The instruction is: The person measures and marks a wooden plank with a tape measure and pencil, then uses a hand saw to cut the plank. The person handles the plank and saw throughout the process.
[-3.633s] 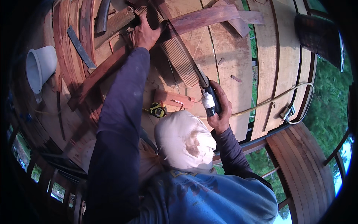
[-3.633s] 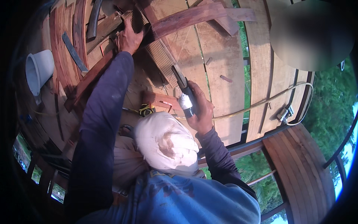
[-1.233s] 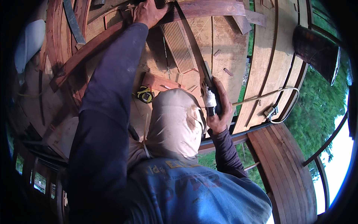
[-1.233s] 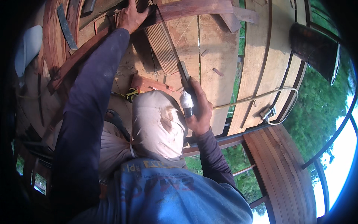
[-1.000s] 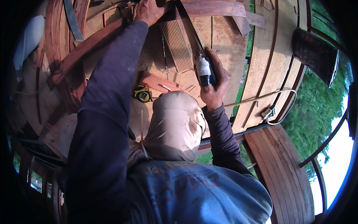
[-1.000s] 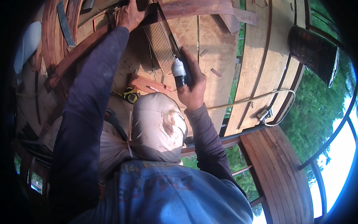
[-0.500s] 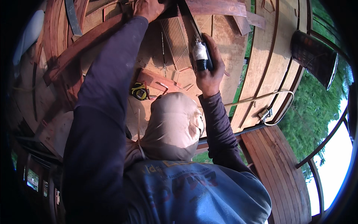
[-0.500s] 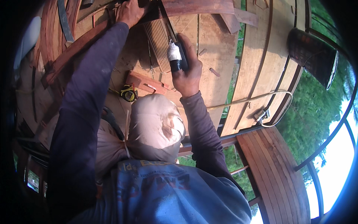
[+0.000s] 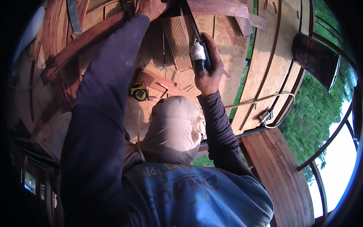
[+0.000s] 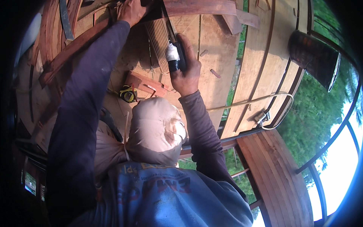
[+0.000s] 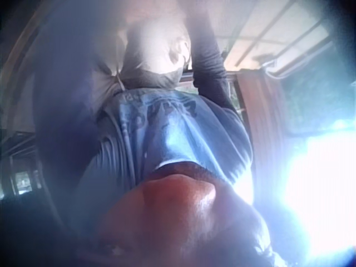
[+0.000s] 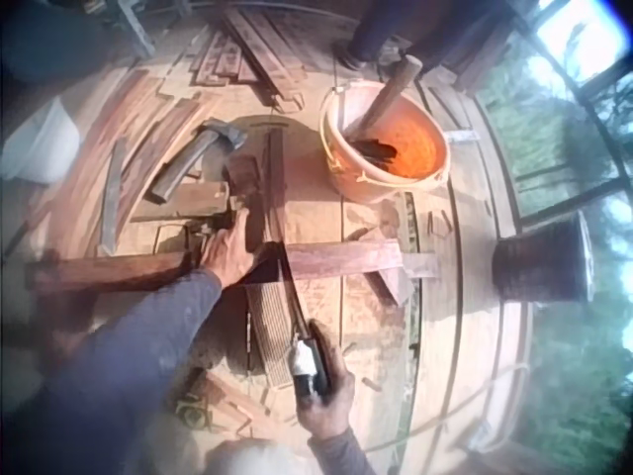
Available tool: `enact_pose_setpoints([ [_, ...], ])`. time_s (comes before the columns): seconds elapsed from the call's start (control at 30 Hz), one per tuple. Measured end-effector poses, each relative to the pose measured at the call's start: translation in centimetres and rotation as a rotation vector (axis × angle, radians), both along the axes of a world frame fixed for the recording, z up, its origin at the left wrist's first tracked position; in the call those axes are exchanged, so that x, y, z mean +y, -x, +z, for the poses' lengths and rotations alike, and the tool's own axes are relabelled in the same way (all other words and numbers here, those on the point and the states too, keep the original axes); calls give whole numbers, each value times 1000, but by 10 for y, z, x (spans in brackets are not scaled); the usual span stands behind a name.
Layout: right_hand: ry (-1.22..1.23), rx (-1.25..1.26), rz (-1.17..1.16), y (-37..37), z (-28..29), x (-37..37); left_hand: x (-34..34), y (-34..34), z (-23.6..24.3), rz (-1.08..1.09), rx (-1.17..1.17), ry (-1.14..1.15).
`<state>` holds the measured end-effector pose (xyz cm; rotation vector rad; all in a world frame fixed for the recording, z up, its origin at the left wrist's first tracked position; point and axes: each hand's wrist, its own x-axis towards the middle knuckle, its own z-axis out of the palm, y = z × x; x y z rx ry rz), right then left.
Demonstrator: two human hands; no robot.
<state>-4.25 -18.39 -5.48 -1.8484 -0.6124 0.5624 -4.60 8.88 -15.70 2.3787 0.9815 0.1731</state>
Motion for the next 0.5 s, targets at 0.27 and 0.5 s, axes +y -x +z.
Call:
enact_pose_setpoints([
  [0.27, -41, -13, -43, 62, 74, -95, -2, -2, -5, 4, 22, 2],
  [0.5, -44, -20, -40, 5, -2, -7, 0, 2, -8, -12, -102, -79],
])
